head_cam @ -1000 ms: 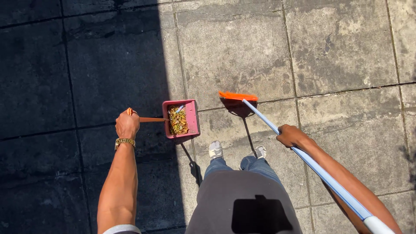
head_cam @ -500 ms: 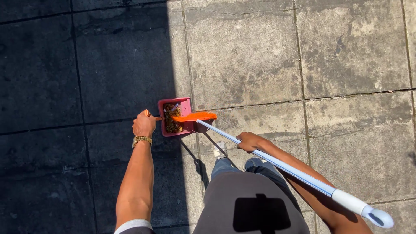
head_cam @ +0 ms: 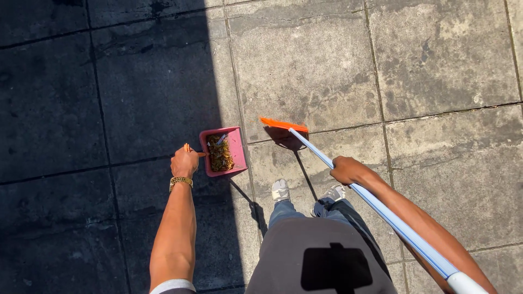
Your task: Sweep leaves and debris into a dustpan and carry it across a yard.
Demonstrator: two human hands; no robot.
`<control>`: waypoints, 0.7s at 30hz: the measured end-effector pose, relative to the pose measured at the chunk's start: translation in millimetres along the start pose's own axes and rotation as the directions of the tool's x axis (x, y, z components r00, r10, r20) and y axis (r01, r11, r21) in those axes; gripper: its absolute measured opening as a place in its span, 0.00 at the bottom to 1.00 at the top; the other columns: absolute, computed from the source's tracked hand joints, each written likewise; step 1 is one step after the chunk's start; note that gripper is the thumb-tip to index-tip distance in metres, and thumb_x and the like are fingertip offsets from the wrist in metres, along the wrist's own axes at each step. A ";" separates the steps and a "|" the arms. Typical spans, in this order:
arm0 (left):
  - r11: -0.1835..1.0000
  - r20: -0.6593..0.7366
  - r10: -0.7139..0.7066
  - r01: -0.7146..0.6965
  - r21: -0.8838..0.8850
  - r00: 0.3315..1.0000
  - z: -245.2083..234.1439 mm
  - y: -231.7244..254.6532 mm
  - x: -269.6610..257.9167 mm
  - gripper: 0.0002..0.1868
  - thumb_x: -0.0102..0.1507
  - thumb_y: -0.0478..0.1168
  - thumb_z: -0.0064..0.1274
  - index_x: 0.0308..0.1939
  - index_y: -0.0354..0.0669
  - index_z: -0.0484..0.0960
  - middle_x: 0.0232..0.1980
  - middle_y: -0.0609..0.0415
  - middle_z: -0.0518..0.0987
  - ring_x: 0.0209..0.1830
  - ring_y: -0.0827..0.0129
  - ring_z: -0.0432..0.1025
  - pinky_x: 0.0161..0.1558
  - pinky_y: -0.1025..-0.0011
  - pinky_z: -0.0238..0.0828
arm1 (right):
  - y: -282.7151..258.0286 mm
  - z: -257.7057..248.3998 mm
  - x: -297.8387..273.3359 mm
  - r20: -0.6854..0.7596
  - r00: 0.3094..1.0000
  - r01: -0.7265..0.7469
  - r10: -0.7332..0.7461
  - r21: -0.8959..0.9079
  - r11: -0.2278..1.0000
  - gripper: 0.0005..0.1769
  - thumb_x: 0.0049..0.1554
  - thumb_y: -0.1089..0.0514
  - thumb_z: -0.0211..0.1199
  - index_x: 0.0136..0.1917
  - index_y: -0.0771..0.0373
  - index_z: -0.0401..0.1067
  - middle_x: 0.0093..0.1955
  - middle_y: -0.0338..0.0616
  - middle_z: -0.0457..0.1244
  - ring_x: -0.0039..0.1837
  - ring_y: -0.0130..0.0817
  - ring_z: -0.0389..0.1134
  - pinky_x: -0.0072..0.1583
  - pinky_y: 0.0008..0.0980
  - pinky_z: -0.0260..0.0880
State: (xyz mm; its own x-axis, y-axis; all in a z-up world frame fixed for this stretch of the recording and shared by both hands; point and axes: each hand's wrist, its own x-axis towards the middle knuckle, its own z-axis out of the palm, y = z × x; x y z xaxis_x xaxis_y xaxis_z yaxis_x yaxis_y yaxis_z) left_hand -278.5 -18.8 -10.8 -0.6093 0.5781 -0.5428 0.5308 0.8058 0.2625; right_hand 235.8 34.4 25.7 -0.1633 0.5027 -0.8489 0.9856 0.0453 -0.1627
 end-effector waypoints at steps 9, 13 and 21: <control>0.984 0.110 -0.130 0.142 -0.109 0.985 -34.1 21.0 -22.7 0.17 0.69 0.46 0.40 0.45 0.47 0.85 0.35 0.48 0.84 0.33 0.60 0.81 0.43 0.61 0.76 | -51.0 -8.8 -15.1 0.066 0.978 -0.203 0.199 0.073 0.976 0.16 0.52 0.65 0.55 0.44 0.81 0.79 0.41 0.67 0.70 0.41 0.52 0.74 0.43 0.47 0.74; 0.991 0.112 -0.122 0.128 -0.046 0.986 -33.9 16.1 -26.9 0.16 0.69 0.46 0.40 0.47 0.47 0.84 0.33 0.47 0.85 0.32 0.61 0.80 0.43 0.61 0.75 | -87.0 19.9 8.1 0.145 0.988 -0.058 0.055 0.017 0.998 0.16 0.53 0.64 0.54 0.47 0.80 0.77 0.41 0.64 0.69 0.40 0.49 0.74 0.41 0.44 0.72; 0.994 0.146 -0.012 0.027 -0.102 0.989 -41.9 45.1 -56.3 0.22 0.68 0.46 0.34 0.52 0.43 0.83 0.33 0.44 0.84 0.25 0.59 0.80 0.37 0.61 0.77 | -81.9 20.0 8.8 0.258 0.938 0.101 -0.230 0.431 0.897 0.15 0.59 0.55 0.61 0.53 0.69 0.76 0.29 0.45 0.62 0.28 0.30 0.62 0.34 0.38 0.64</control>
State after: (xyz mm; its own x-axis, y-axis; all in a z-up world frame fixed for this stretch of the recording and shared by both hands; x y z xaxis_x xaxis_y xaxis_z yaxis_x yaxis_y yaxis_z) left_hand -244.9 -9.6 65.1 -0.5231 0.5437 -0.6564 0.4513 0.8300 0.3278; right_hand 152.8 17.9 21.5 -0.3909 0.2382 -0.8891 0.8486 -0.2807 -0.4484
